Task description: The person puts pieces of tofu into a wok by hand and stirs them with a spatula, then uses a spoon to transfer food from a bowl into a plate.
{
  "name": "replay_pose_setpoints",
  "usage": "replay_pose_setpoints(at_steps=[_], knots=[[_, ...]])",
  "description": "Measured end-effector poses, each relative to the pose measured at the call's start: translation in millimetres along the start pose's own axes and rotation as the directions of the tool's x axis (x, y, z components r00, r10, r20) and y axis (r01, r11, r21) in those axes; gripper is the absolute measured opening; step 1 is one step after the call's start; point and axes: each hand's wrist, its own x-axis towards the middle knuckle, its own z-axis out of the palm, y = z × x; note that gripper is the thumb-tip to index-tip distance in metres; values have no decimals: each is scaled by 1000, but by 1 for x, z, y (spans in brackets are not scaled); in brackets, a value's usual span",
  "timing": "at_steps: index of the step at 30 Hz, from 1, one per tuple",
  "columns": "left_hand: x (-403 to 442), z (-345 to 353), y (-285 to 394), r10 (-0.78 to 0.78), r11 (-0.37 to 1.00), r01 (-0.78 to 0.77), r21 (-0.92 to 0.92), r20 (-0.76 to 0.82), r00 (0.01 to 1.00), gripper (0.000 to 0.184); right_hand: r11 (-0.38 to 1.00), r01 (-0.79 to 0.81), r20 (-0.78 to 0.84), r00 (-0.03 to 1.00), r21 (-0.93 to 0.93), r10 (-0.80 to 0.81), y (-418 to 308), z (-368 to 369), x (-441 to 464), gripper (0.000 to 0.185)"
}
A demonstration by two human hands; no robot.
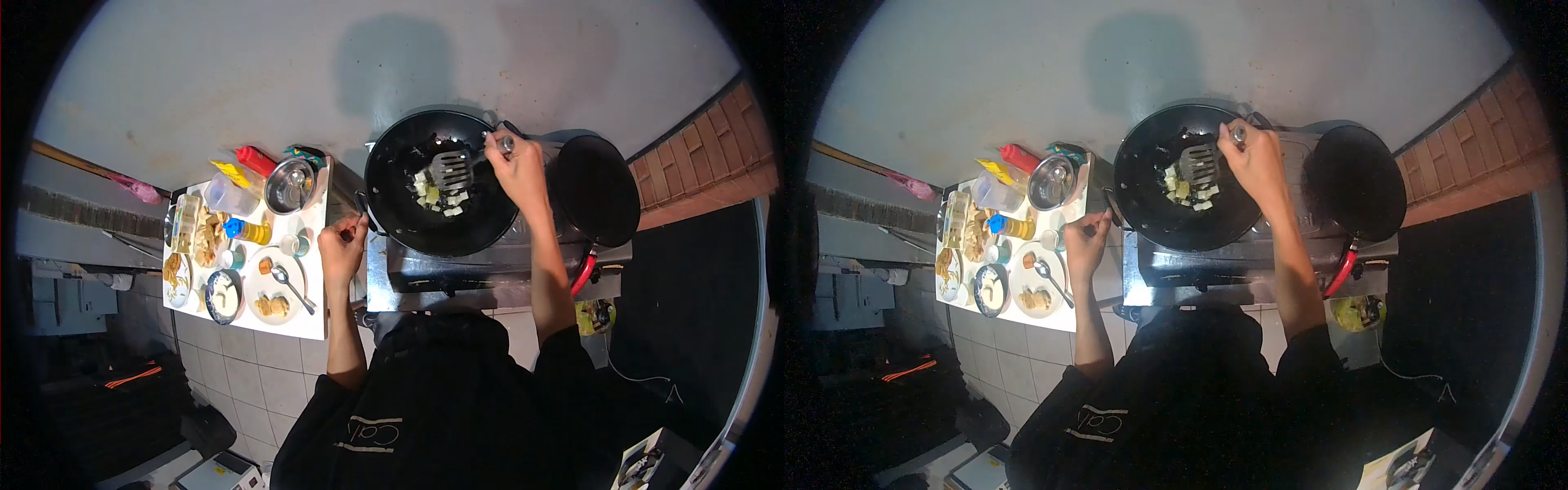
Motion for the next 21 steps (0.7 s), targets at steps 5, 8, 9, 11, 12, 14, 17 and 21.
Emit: replay_pose_setpoints(at_steps=[5, 8, 9, 11, 12, 14, 17, 21], knots=[[-1, 3, -6, 82, 997, -83, -8, -58, 995, 27, 983, 21, 0, 1000, -183, -21, 20, -8, -6, 21], [-1, 1, -7, 39, 999, -39, 2, -19, 999, 28, 990, 4, 22, 1000, -144, -1, 21, 5, -12, 19], [-1, 2, -7, 41, 999, -41, 1, -17, 999, 28, 997, -28, 27, 999, -70, 30, 18, 8, -14, 19], [0, 1, -8, 18, 1000, -18, 5, -7, 1000, 28, 1000, 12, 20, 1000, 3, -12, 13, 10, -12, 18], [0, 1, -7, 23, 1000, -23, 3, -4, 1000, 28, 999, 41, -3, 999, 10, -41, 11, 7, -11, 18], [0, 0, -1, -8, 1000, 8, -4, 0, 1000, 28, 995, 89, -48, 995, 38, -87, 7, 0, -8, 20], [0, 1, -2, 1, 1000, -1, -26, -17, 1000, 27, 997, 14, -43, 999, -80, -17, 5, -16, -7, 22], [1, 3, -7, 32, 999, -33, -40, -35, 999, 27, 989, -23, -71, 997, -145, 13, 25, -1, -14, 26]])
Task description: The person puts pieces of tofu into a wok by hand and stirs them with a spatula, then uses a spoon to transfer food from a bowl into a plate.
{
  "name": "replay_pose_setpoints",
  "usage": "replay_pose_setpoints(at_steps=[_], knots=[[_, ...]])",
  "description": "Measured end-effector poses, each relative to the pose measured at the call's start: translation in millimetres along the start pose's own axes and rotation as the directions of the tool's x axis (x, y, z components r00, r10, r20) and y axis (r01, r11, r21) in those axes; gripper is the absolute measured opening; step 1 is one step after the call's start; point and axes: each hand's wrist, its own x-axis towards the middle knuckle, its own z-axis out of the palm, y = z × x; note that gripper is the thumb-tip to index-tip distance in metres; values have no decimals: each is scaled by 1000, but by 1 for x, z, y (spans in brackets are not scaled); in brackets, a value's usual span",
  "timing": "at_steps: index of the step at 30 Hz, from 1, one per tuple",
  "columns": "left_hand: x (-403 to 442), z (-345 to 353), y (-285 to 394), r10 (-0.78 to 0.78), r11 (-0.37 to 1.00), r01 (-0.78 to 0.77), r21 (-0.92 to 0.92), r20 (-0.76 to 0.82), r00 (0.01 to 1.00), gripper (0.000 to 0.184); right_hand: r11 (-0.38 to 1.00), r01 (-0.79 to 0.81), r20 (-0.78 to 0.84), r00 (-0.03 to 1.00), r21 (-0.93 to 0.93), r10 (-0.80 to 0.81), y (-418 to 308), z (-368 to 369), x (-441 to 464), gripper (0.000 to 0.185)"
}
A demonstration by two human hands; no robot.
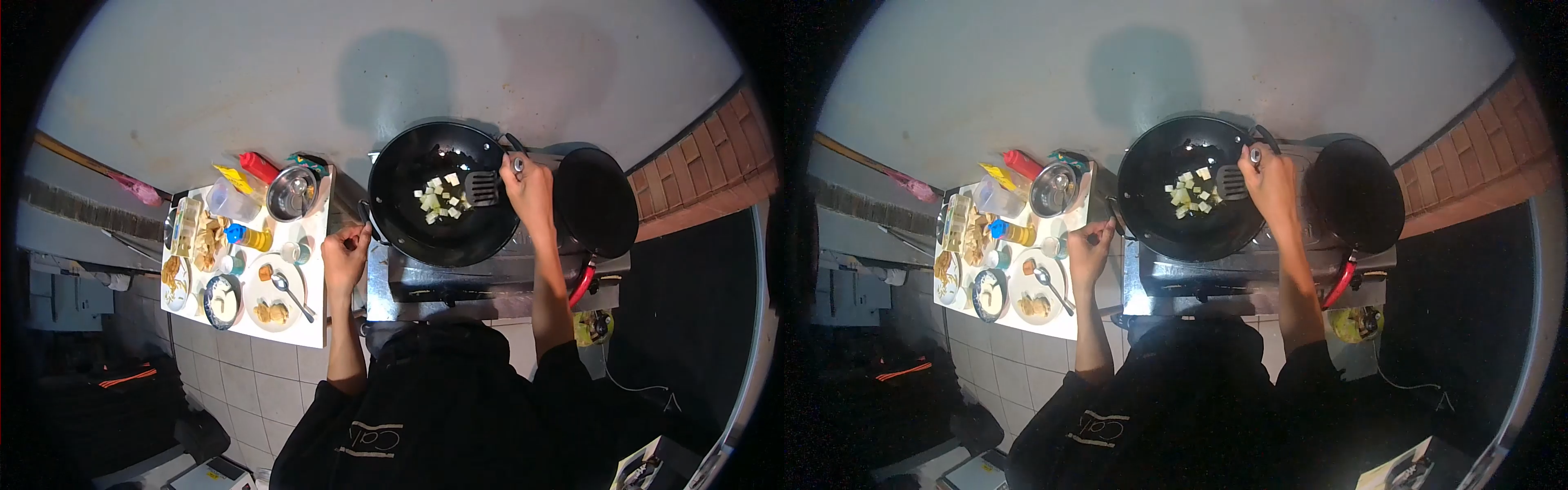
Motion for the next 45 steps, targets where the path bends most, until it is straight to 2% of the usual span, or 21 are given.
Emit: replay_pose_setpoints(at_steps=[2, 4, 5, 10, 12, 13, 18, 21, 23, 28, 33, 37, 41, 45], knots=[[0, 0, -2, -4, 1000, 4, -6, 16, 1000, 28, 1000, 5, 28, 1000, -10, -5, -5, 8, -2, 25], [0, 0, -2, -6, 1000, 6, 2, 15, 1000, 29, 990, 20, 48, 998, 140, -27, -11, 15, -1, 24], [0, 0, -2, -6, 1000, 6, 9, 17, 1000, 29, 986, 48, 47, 997, 159, -56, -15, 13, 0, 23], [1, 0, -6, -10, 1000, 10, 6, 31, 999, 28, 990, 24, 2, 1000, 141, -25, -27, -13, 5, 23], [1, 1, -5, -22, 1000, 23, -11, 30, 999, 28, 1000, 9, 5, 1000, -24, -9, -16, -18, 4, 24], [0, 1, -6, -19, 1000, 19, -14, 26, 999, 27, 1000, 4, -20, 1000, -30, -5, -12, -14, 2, 26], [-1, 0, 1, -42, 999, 42, -2, 41, 998, 26, 998, -57, 29, 998, -1, 57, 0, 8, -3, 28], [0, 0, 0, 14, 1000, -13, -1, 31, 999, 26, 987, -58, -32, 997, 150, 63, -13, 4, 1, 30], [-1, -1, 2, -39, 999, 39, 3, 45, 998, 27, 992, -40, -37, 998, 121, 44, -15, -8, 4, 30], [-3, 0, -1, -8, 1000, 9, -7, 18, 1000, 27, 998, -39, -26, 999, -53, 38, 1, -1, -2, 26], [-4, 0, -5, 1, 1000, -1, -3, 9, 1000, 26, 998, 2, 45, 999, 70, -5, -9, 15, -4, 24], [-2, -1, -3, -8, 1000, 8, -3, 28, 1000, 27, 989, 10, 18, 1000, 145, -13, -19, -2, 0, 20], [-1, -2, -3, -18, 1000, 17, 6, 40, 999, 26, 998, 23, 97, 995, 55, -28, -14, -25, -1, 19], [1, 2, -16, -13, 999, 15, -48, 39, 999, 25, 998, 12, 54, 998, 54, -15, -3, -21, -8, 20]])
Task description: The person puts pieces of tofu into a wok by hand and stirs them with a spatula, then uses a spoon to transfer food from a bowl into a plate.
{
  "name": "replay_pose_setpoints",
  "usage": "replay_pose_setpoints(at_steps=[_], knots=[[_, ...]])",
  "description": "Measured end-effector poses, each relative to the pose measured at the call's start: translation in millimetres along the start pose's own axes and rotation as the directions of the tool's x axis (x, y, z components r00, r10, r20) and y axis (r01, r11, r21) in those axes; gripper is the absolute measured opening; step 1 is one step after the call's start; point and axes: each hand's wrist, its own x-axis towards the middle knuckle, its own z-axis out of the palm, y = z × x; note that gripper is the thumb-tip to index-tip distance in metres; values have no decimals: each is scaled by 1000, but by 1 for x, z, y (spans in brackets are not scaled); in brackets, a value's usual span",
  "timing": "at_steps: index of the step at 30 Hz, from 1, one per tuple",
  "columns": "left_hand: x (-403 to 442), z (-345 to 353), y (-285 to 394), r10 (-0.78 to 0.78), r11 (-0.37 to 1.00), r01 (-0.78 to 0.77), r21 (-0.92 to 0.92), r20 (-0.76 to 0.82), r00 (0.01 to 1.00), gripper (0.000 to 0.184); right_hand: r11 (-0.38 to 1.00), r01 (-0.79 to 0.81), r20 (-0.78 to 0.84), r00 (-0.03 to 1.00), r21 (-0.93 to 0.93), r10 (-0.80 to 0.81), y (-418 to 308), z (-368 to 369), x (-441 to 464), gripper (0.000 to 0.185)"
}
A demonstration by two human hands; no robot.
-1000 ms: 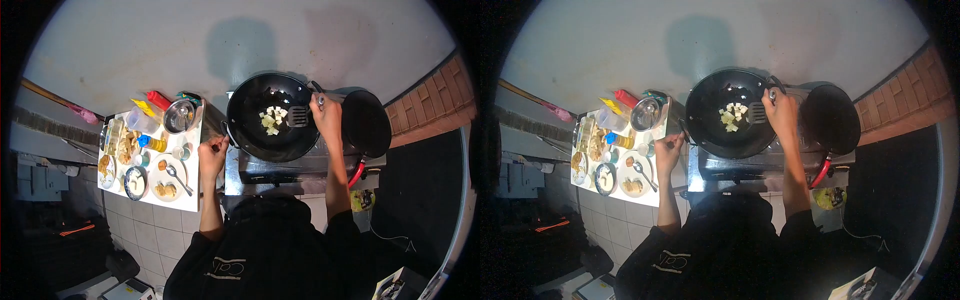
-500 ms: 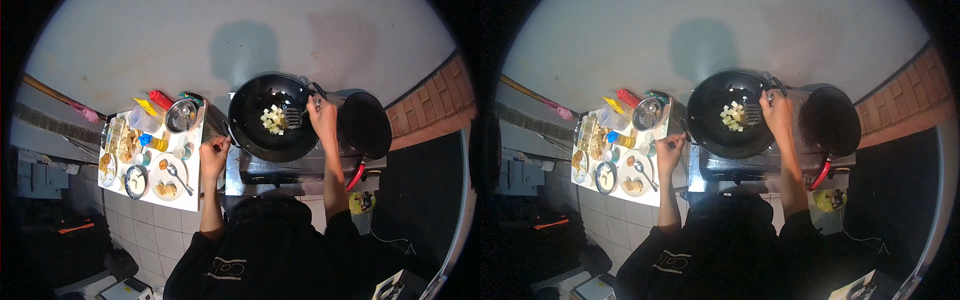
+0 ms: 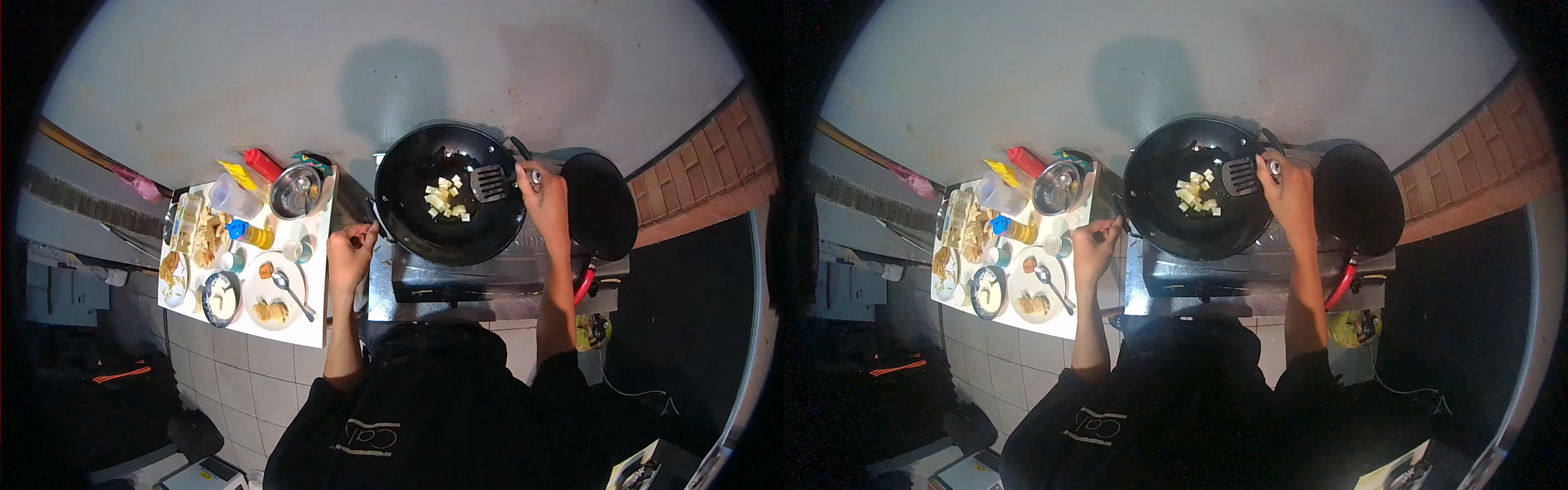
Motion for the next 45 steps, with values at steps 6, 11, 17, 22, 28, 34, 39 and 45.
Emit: replay_pose_setpoints(at_steps=[6, 11, 17, 22, 28, 34, 39, 45], knots=[[1, -4, 6, -2, 999, 1, 43, 26, 1000, 26, 988, -93, -89, 993, -127, 82, 14, 19, 0, 24], [0, -3, 8, 12, 999, -13, 48, 6, 1000, 26, 989, -142, -62, 988, 49, 145, 17, 58, 2, 26], [2, -4, 8, 12, 999, -13, 44, 25, 1000, 27, 990, -56, 49, 998, 131, 50, -18, 52, -5, 15], [3, -5, 10, -2, 1000, 1, 24, 34, 999, 27, 965, 189, 168, 961, 182, -220, -38, 34, -16, 16], [3, -5, 10, -22, 1000, 22, 4, 41, 999, 25, 979, 180, 221, 955, 96, -197, -48, 4, -30, 16], [3, -5, 12, 15, 1000, -16, 18, 31, 999, 25, 979, 202, 356, 914, 14, -194, -47, -5, -41, 17], [1, -6, 11, 37, 999, -38, 19, 19, 999, 25, 982, 189, 297, 936, 29, -189, -49, -10, -43, 18], [-2, -10, 21, -35, 999, 32, 39, 78, 996, 28, 985, 168, 283, 944, 26, -168, -49, -14, -46, 18]])
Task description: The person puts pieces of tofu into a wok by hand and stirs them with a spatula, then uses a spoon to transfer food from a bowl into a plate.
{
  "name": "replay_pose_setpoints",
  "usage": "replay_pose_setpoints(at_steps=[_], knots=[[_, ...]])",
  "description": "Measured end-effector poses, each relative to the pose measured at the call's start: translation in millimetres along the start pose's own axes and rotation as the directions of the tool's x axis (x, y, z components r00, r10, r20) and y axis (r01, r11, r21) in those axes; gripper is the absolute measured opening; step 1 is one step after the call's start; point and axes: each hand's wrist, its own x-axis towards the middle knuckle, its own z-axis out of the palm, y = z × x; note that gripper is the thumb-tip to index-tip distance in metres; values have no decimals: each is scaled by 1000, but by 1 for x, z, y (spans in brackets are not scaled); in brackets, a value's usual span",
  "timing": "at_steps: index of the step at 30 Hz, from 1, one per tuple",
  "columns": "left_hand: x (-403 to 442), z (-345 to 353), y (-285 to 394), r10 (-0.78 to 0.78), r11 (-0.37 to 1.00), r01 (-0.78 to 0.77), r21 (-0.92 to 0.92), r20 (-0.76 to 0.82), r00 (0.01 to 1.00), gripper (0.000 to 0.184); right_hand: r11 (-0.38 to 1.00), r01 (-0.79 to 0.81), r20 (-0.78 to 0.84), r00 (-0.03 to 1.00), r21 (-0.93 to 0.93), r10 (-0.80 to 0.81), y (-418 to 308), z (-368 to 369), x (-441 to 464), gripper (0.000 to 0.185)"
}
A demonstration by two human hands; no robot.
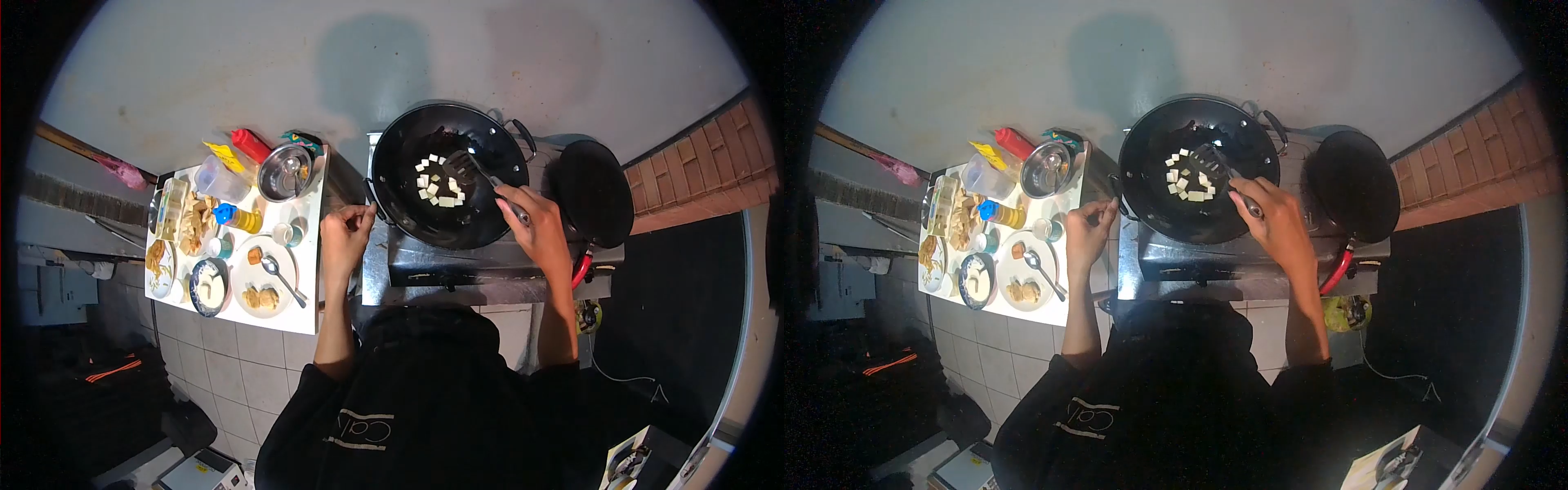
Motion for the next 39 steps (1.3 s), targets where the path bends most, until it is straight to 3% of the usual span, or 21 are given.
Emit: replay_pose_setpoints(at_steps=[5, 8, 10, 11, 21, 23, 26, 33, 35, 39], knots=[[0, 0, -2, 8, 1000, -8, 4, 8, 1000, 29, 997, -35, -128, 991, 65, 44, 4, 2, -4, 15], [-1, 1, -5, 16, 1000, -15, -23, 10, 1000, 28, 992, -123, -211, 970, 1, 121, 11, -4, -3, 13], [-2, 0, -3, 0, 1000, 0, -26, 16, 1000, 28, 959, -276, -285, 916, 64, 283, 19, -4, -2, 15], [-3, 0, -2, -16, 999, 17, -29, 21, 1000, 27, 959, -251, -305, 911, 129, 279, 26, 1, -3, 19], [-3, -4, -2, -17, 1000, 17, -17, 39, 999, 23, 945, -288, -363, 873, 156, 326, 59, 32, 7, 19], [-3, -1, -11, 77, 997, -78, -22, -34, 996, 24, 907, -320, -405, 817, 275, 411, 52, 29, 11, 19], [-3, 0, -15, 80, 996, -81, -21, -34, 996, 23, 851, -332, -356, 800, 408, 483, 43, 32, 13, 22], [-3, -1, -9, 57, 997, -58, -46, -20, 998, 22, 882, -351, -278, 854, 314, 440, 51, 49, 12, 21], [-3, -2, -8, 48, 998, -49, -31, -30, 998, 22, 921, -295, -391, 839, 255, 377, 53, 48, 17, 21], [-1, 3, -16, 62, 998, -63, -31, -35, 997, 22, 885, -346, -382, 807, 312, 451, 39, 47, 25, 22]])
